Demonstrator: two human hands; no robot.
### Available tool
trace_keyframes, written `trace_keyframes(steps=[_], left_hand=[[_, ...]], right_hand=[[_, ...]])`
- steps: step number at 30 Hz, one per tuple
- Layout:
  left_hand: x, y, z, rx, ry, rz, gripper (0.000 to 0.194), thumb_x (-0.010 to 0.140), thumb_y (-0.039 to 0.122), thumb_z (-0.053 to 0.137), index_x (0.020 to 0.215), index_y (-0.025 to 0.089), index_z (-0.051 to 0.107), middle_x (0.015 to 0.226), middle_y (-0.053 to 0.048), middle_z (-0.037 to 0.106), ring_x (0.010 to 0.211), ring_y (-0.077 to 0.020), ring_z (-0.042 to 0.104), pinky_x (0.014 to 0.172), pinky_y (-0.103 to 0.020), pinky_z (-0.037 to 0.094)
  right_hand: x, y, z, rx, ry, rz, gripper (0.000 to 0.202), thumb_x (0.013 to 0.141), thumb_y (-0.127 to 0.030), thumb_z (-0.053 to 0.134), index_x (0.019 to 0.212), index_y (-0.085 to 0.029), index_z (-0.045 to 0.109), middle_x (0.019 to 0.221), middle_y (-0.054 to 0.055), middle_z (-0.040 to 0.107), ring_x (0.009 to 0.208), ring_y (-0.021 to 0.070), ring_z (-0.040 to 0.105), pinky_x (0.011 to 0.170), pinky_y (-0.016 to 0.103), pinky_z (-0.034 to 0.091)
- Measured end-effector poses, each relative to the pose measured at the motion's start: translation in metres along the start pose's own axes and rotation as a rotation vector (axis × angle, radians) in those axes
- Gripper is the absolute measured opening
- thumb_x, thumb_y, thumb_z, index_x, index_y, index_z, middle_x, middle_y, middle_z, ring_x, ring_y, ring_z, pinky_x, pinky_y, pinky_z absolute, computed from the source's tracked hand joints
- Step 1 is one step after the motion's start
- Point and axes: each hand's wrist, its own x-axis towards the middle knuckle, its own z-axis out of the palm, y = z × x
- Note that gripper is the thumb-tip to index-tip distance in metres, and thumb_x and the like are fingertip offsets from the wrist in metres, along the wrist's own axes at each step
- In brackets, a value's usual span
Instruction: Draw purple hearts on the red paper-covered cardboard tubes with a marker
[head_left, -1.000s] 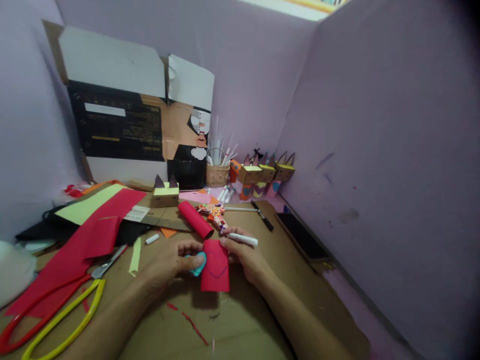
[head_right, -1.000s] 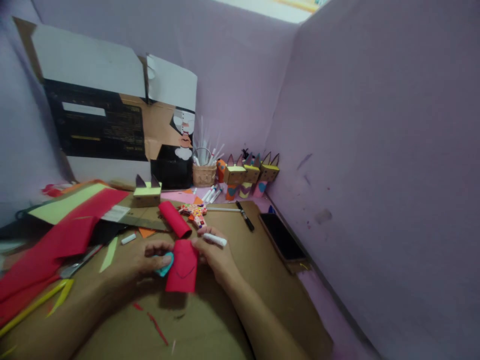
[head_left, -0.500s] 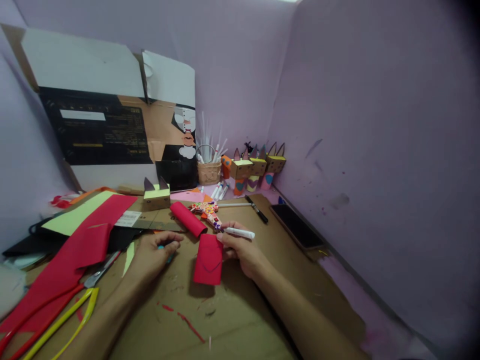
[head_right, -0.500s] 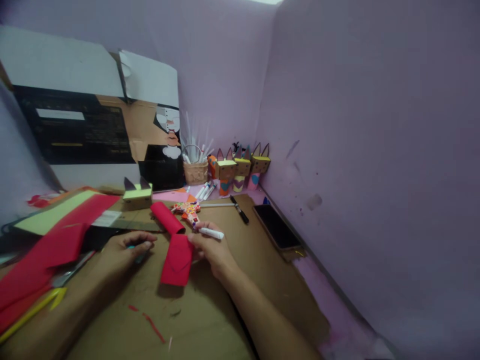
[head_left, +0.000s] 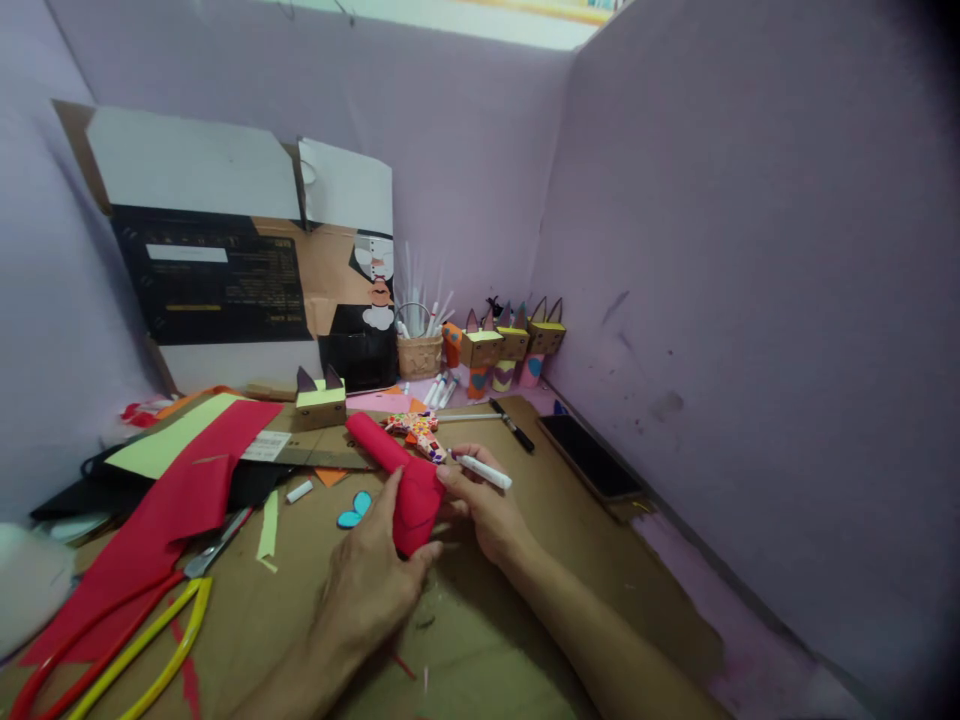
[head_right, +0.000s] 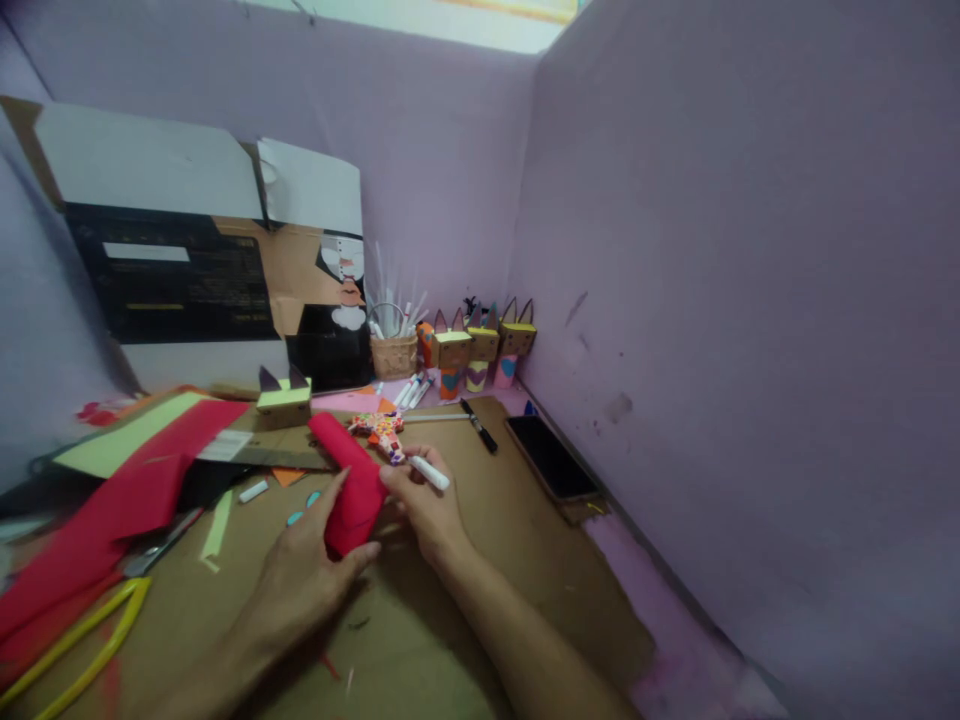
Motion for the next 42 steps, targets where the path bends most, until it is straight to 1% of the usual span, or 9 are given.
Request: trace_keyframes(steps=[3, 8, 14, 21, 27, 29, 32, 36, 42], left_hand=[[0.003, -0.001, -0.002, -0.115, -0.005, -0.036, 0.069, 0.062, 0.032, 0.065, 0.126, 0.014, 0.047, 0.118, -0.014, 0.059, 0.109, -0.0308, 0.053, 0.094, -0.041, 0.038], [0.008, 0.000, -0.007, -0.494, -0.151, -0.144, 0.071, 0.058, 0.031, 0.068, 0.122, 0.008, 0.048, 0.114, -0.014, 0.062, 0.099, -0.0271, 0.060, 0.084, -0.032, 0.047], [0.004, 0.005, -0.002, -0.525, -0.140, -0.138, 0.067, 0.057, 0.027, 0.070, 0.119, 0.011, 0.050, 0.113, -0.012, 0.063, 0.097, -0.0266, 0.060, 0.084, -0.034, 0.048], [0.003, 0.007, -0.001, -0.658, -0.115, -0.229, 0.077, 0.052, 0.028, 0.074, 0.121, 0.011, 0.044, 0.105, -0.013, 0.065, 0.090, -0.0256, 0.063, 0.076, -0.033, 0.052], [0.007, -0.002, 0.001, -0.690, -0.162, -0.277, 0.058, 0.054, 0.031, 0.074, 0.105, 0.011, 0.055, 0.078, -0.006, 0.067, 0.069, -0.0205, 0.063, 0.064, -0.030, 0.051], [0.008, -0.003, 0.003, -0.680, -0.154, -0.280, 0.056, 0.054, 0.030, 0.074, 0.103, 0.011, 0.056, 0.078, -0.005, 0.067, 0.070, -0.0206, 0.063, 0.065, -0.029, 0.050], [0.010, -0.001, 0.004, -0.650, -0.103, -0.298, 0.056, 0.051, 0.028, 0.074, 0.102, 0.012, 0.057, 0.088, -0.007, 0.068, 0.079, -0.0232, 0.063, 0.067, -0.029, 0.050], [0.010, -0.001, 0.005, -0.572, -0.085, -0.249, 0.061, 0.053, 0.027, 0.071, 0.109, 0.012, 0.054, 0.102, -0.011, 0.066, 0.090, -0.0249, 0.062, 0.077, -0.032, 0.049], [0.004, -0.006, 0.011, -0.307, -0.036, -0.162, 0.069, 0.060, 0.025, 0.065, 0.125, 0.012, 0.044, 0.115, -0.013, 0.060, 0.100, -0.0264, 0.057, 0.089, -0.036, 0.042]], right_hand=[[0.000, -0.001, 0.001, 0.041, -0.067, 0.038, 0.039, 0.061, -0.034, 0.074, 0.087, -0.020, 0.048, 0.063, -0.005, 0.056, 0.050, 0.0096, 0.054, 0.046, 0.022, 0.047], [0.002, 0.001, -0.001, 0.110, -0.150, 0.033, 0.039, 0.059, -0.028, 0.076, 0.089, -0.021, 0.053, 0.073, -0.003, 0.060, 0.064, 0.0110, 0.057, 0.064, 0.024, 0.048], [-0.001, 0.002, -0.001, 0.116, -0.208, 0.071, 0.039, 0.055, -0.025, 0.078, 0.087, -0.023, 0.057, 0.081, -0.002, 0.062, 0.067, 0.0118, 0.057, 0.062, 0.022, 0.045], [0.000, -0.005, -0.001, -0.019, -0.156, -0.021, 0.035, 0.060, -0.035, 0.075, 0.087, -0.021, 0.059, 0.074, -0.002, 0.061, 0.062, 0.0118, 0.056, 0.062, 0.024, 0.046], [-0.001, -0.024, -0.004, -0.180, 0.040, -0.239, 0.037, 0.075, -0.052, 0.057, 0.086, -0.017, 0.064, 0.056, -0.001, 0.058, 0.050, 0.0129, 0.055, 0.056, 0.027, 0.046], [-0.003, -0.025, -0.004, -0.207, 0.050, -0.265, 0.037, 0.077, -0.052, 0.054, 0.085, -0.017, 0.065, 0.051, -0.002, 0.055, 0.046, 0.0121, 0.052, 0.050, 0.026, 0.044], [-0.004, -0.020, -0.003, -0.270, 0.069, -0.305, 0.031, 0.079, -0.044, 0.056, 0.094, -0.018, 0.061, 0.059, -0.001, 0.059, 0.056, 0.0142, 0.057, 0.057, 0.028, 0.047], [-0.001, -0.009, -0.004, -0.266, 0.005, -0.140, 0.038, 0.068, -0.036, 0.069, 0.100, -0.019, 0.055, 0.077, 0.001, 0.064, 0.073, 0.0169, 0.061, 0.067, 0.029, 0.048], [0.000, -0.003, -0.002, -0.121, -0.008, 0.055, 0.052, 0.054, -0.032, 0.078, 0.096, -0.022, 0.049, 0.081, -0.001, 0.062, 0.066, 0.0147, 0.060, 0.059, 0.028, 0.050]])
